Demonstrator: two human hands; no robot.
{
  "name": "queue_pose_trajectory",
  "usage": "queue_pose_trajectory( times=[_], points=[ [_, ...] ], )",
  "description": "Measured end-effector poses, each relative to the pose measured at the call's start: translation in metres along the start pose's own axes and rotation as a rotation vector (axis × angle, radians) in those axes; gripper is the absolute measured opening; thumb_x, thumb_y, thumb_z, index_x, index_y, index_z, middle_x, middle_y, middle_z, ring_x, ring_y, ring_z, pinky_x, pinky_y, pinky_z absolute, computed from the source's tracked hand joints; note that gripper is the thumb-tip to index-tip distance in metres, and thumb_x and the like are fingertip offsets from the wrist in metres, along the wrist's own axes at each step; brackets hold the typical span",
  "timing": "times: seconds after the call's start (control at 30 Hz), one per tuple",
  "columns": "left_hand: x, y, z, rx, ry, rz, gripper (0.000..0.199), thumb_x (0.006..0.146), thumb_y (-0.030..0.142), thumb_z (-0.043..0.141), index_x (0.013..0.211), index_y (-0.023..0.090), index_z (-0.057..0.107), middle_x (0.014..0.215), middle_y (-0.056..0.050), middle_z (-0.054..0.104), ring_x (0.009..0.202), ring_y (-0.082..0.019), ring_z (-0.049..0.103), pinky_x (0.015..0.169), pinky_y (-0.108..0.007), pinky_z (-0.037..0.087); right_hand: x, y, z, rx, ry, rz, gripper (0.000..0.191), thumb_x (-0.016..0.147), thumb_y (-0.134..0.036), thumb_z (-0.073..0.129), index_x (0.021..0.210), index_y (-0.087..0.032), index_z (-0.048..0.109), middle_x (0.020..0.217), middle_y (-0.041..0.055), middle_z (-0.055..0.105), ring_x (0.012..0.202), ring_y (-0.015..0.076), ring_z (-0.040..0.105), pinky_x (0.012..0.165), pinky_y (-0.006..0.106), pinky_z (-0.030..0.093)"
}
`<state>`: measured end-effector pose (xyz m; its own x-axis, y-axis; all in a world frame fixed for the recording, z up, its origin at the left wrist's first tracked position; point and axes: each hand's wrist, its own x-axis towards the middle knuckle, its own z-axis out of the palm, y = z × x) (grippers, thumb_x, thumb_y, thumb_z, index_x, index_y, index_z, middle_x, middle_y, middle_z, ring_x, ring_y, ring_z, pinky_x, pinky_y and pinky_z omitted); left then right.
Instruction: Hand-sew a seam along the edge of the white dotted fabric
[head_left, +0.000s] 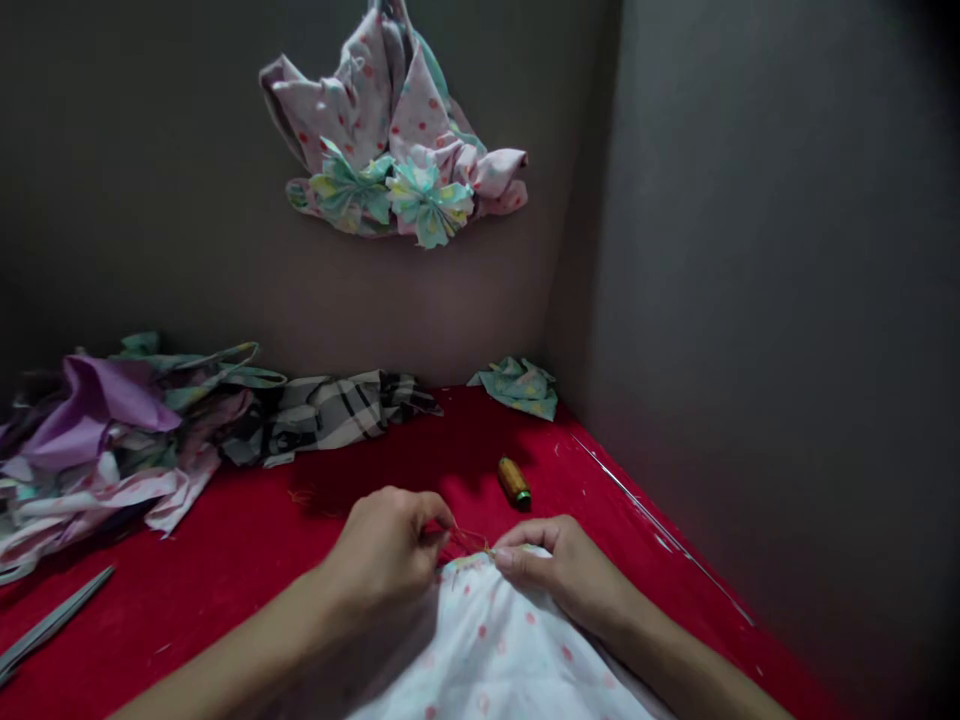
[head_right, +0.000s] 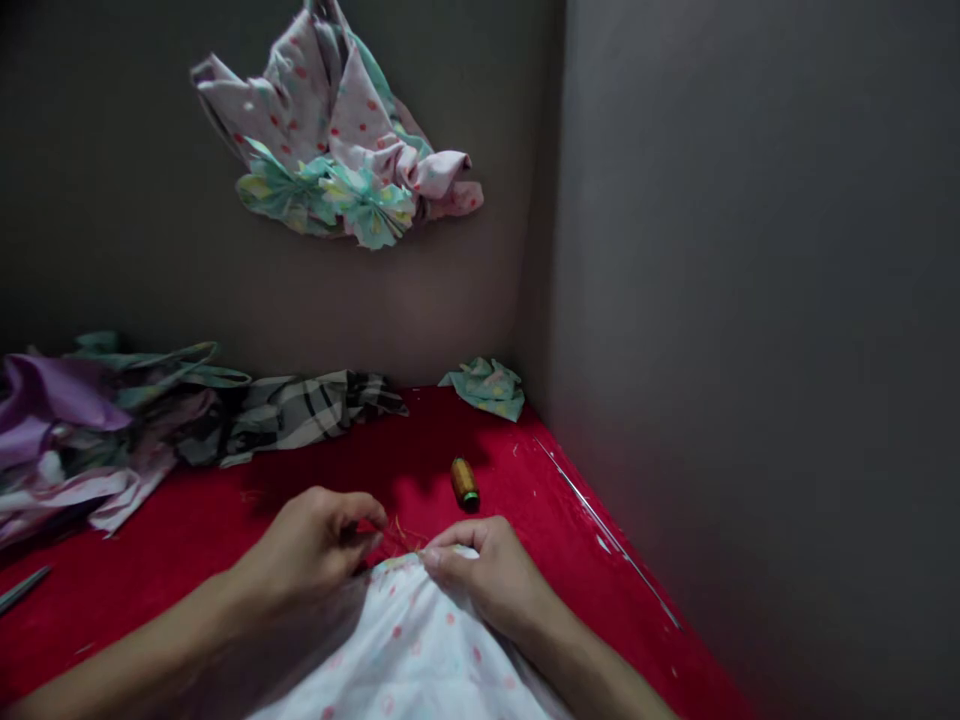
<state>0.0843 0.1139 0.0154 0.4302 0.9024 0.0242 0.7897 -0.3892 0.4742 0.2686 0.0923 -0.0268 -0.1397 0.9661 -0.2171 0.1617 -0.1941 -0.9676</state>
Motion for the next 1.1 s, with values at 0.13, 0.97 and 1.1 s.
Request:
queue_pose_trajectory(
  times=[0.13,0.97,1.1],
  points=[
    [-0.003,0.007,0.018,0.021,-0.014,0.042,0.021,0.066,0.015,0.043,0.068,0.021,0.063,0.054,0.0,0.057,0.048,-0.01,0.045,0.047,-0.02,0.024,0.0,0.003,0.0,0.031,-0.016,-0.009,0.018,0.058,-0.028,0.064,0.062,-0.01,0.067,0.052,0.0006,0.058,0.05,0.01,0.045,0.05,0.021,0.033],
    [0.006,-0.123,-0.105,0.276,0.677,-0.519,0.006,0.054,0.023,0.053,0.049,0.02,0.055,0.033,0.002,0.034,0.066,-0.016,0.05,0.053,-0.026,0.02,-0.001,0.001,-0.001,-0.024,-0.003,0.055,0.022,0.058,-0.029,0.063,0.067,-0.009,0.066,0.053,0.0007,0.057,0.048,0.0089,0.043,0.048,0.02,0.033],
    [0.017,-0.087,-0.072,0.031,0.418,-0.382,0.019,0.055,0.023,0.054,0.072,0.021,0.062,0.052,0.001,0.056,0.051,-0.012,0.048,0.049,-0.022,0.029,0.0,0.001,-0.001,-0.01,-0.013,0.066,0.021,0.058,-0.028,0.063,0.066,-0.009,0.065,0.051,-0.0004,0.055,0.047,0.0081,0.041,0.048,0.02,0.032]
  ],
)
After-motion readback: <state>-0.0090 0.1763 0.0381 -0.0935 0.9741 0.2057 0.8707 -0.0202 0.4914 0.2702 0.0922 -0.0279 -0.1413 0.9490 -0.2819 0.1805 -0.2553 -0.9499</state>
